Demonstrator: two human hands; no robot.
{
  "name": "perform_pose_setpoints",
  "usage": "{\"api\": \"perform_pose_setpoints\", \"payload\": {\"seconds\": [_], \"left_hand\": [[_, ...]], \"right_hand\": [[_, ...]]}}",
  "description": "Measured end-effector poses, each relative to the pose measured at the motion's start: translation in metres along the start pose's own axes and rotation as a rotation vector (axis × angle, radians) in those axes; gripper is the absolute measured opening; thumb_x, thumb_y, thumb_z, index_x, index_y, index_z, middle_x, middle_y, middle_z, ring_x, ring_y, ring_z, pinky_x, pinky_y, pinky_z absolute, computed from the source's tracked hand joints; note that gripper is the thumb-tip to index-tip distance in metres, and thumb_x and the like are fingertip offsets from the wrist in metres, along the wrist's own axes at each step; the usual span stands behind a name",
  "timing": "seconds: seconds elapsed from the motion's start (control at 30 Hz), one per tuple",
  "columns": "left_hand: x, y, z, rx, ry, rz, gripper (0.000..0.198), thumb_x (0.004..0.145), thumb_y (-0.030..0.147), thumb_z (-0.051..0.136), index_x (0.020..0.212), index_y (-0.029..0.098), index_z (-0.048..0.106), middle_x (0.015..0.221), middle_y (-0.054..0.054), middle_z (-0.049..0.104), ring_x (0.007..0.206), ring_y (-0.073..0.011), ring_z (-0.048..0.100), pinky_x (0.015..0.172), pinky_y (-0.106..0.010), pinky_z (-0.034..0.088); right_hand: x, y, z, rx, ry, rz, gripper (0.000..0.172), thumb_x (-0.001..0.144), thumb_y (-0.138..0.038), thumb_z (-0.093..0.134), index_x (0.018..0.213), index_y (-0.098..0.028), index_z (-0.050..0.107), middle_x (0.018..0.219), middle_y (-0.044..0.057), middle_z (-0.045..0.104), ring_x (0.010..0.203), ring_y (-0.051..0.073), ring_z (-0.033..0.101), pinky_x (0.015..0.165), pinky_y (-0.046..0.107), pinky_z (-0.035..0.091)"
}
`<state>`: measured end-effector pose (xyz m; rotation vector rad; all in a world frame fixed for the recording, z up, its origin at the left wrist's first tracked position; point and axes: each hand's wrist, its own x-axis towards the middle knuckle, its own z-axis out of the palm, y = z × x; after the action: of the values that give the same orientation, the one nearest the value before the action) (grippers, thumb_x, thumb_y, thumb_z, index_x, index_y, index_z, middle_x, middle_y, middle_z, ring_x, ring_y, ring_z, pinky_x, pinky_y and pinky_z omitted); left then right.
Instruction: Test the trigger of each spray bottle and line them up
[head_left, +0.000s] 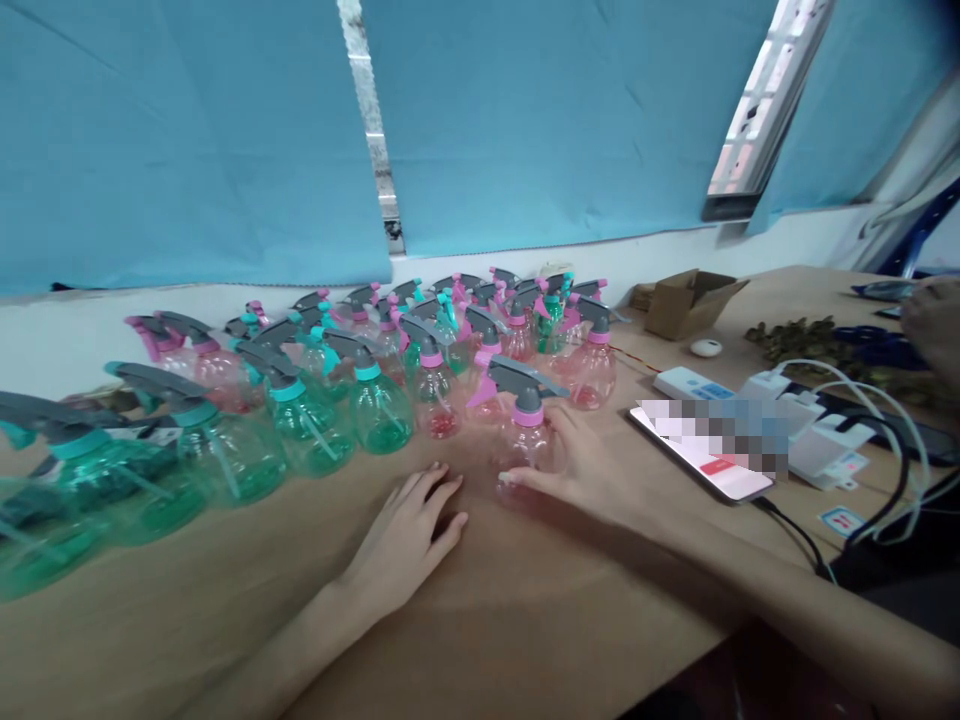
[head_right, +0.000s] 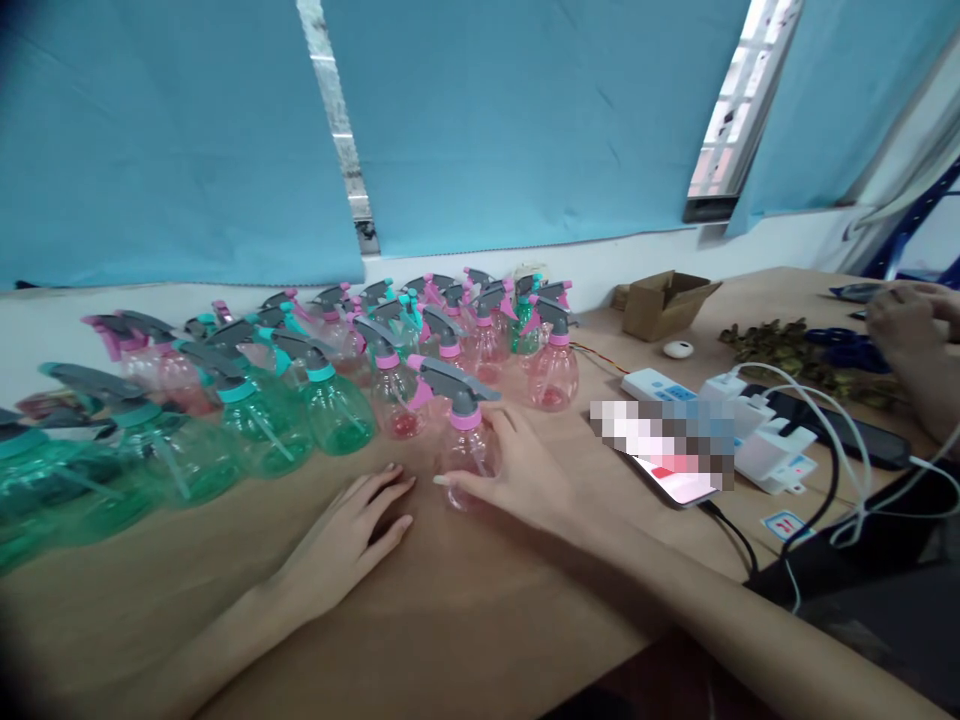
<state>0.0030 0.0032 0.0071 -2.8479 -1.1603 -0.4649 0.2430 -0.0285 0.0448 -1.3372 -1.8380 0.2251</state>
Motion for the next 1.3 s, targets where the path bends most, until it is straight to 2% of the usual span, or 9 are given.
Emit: {"api": "perform_pose_setpoints", "payload": {"seconds": [0.13, 0.27, 0.33, 0.43, 0.57, 0.77, 0.9, 1.17, 1.3], "left_hand": [[-0.001, 0.006, 0.002, -0.006, 0.011, 0.002, 0.033, 0.091, 0.029, 0.043, 0.12, 0.015, 0.05, 0.126, -0.011, 0.048, 0.119, -0.0261, 0.041, 0.096, -0.044, 0.035], [0.002, 0.014, 0.005, -0.041, 0.012, 0.034, 0.032, 0.09, 0.027, 0.045, 0.119, 0.017, 0.05, 0.125, -0.01, 0.048, 0.118, -0.0247, 0.041, 0.096, -0.042, 0.036], [0.006, 0.019, 0.006, -0.062, 0.009, 0.052, 0.032, 0.089, 0.026, 0.045, 0.119, 0.016, 0.05, 0.125, -0.01, 0.048, 0.118, -0.0246, 0.042, 0.096, -0.042, 0.036], [0.016, 0.025, 0.009, -0.094, -0.002, 0.077, 0.032, 0.088, 0.024, 0.047, 0.119, 0.017, 0.05, 0.124, -0.01, 0.049, 0.116, -0.0246, 0.043, 0.095, -0.042, 0.037], [0.032, 0.03, 0.014, -0.141, 0.005, 0.105, 0.031, 0.087, 0.021, 0.048, 0.117, 0.018, 0.049, 0.124, -0.009, 0.049, 0.116, -0.0243, 0.043, 0.095, -0.042, 0.037], [0.058, 0.033, 0.023, -0.19, 0.035, 0.144, 0.031, 0.085, 0.017, 0.048, 0.116, 0.019, 0.049, 0.122, -0.009, 0.048, 0.116, -0.0242, 0.043, 0.095, -0.042, 0.038], [0.071, 0.033, 0.029, -0.201, 0.048, 0.163, 0.029, 0.085, 0.018, 0.049, 0.114, 0.018, 0.05, 0.122, -0.009, 0.049, 0.115, -0.0246, 0.044, 0.095, -0.042, 0.037], [0.076, 0.033, 0.029, -0.209, 0.036, 0.166, 0.029, 0.086, 0.019, 0.048, 0.115, 0.019, 0.05, 0.12, -0.009, 0.05, 0.113, -0.0245, 0.046, 0.094, -0.043, 0.038], [0.076, 0.032, 0.029, -0.216, 0.023, 0.16, 0.03, 0.086, 0.018, 0.049, 0.116, 0.02, 0.049, 0.12, -0.008, 0.05, 0.114, -0.0237, 0.045, 0.094, -0.041, 0.038]], "right_hand": [[-0.01, 0.017, -0.021, -0.168, -0.023, 0.046, 0.055, 0.069, -0.055, 0.061, 0.111, -0.021, 0.047, 0.111, 0.01, 0.052, 0.105, 0.026, 0.049, 0.089, 0.042, 0.04], [-0.007, 0.05, -0.038, -0.253, 0.072, 0.004, 0.054, 0.069, -0.054, 0.062, 0.108, -0.019, 0.048, 0.113, 0.012, 0.051, 0.106, 0.028, 0.048, 0.091, 0.042, 0.039], [0.001, 0.063, -0.042, -0.271, 0.068, 0.022, 0.052, 0.069, -0.053, 0.061, 0.106, -0.019, 0.047, 0.106, 0.011, 0.056, 0.096, 0.027, 0.053, 0.082, 0.041, 0.044], [0.017, 0.074, -0.043, -0.249, 0.069, 0.044, 0.059, 0.067, -0.054, 0.062, 0.109, -0.018, 0.041, 0.101, 0.011, 0.058, 0.082, 0.024, 0.057, 0.068, 0.037, 0.047], [0.039, 0.08, -0.035, -0.382, 0.059, 0.056, 0.056, 0.068, -0.057, 0.058, 0.105, -0.018, 0.043, 0.096, 0.012, 0.061, 0.084, 0.028, 0.059, 0.065, 0.038, 0.046], [0.067, 0.082, -0.026, -0.59, 0.045, 0.104, 0.047, 0.074, -0.054, 0.049, 0.102, -0.016, 0.05, 0.103, 0.016, 0.061, 0.093, 0.032, 0.058, 0.068, 0.041, 0.044], [0.077, 0.079, -0.024, -0.635, 0.032, 0.172, 0.05, 0.074, -0.055, 0.049, 0.105, -0.015, 0.048, 0.105, 0.017, 0.059, 0.091, 0.034, 0.058, 0.066, 0.041, 0.044], [0.085, 0.075, -0.019, -0.615, 0.019, 0.232, 0.049, 0.075, -0.056, 0.047, 0.102, -0.015, 0.047, 0.103, 0.018, 0.059, 0.087, 0.035, 0.06, 0.062, 0.043, 0.045], [0.089, 0.076, -0.015, -0.632, 0.025, 0.23, 0.055, 0.075, -0.059, 0.046, 0.103, -0.012, 0.046, 0.105, 0.021, 0.058, 0.09, 0.037, 0.059, 0.067, 0.047, 0.044]]}}
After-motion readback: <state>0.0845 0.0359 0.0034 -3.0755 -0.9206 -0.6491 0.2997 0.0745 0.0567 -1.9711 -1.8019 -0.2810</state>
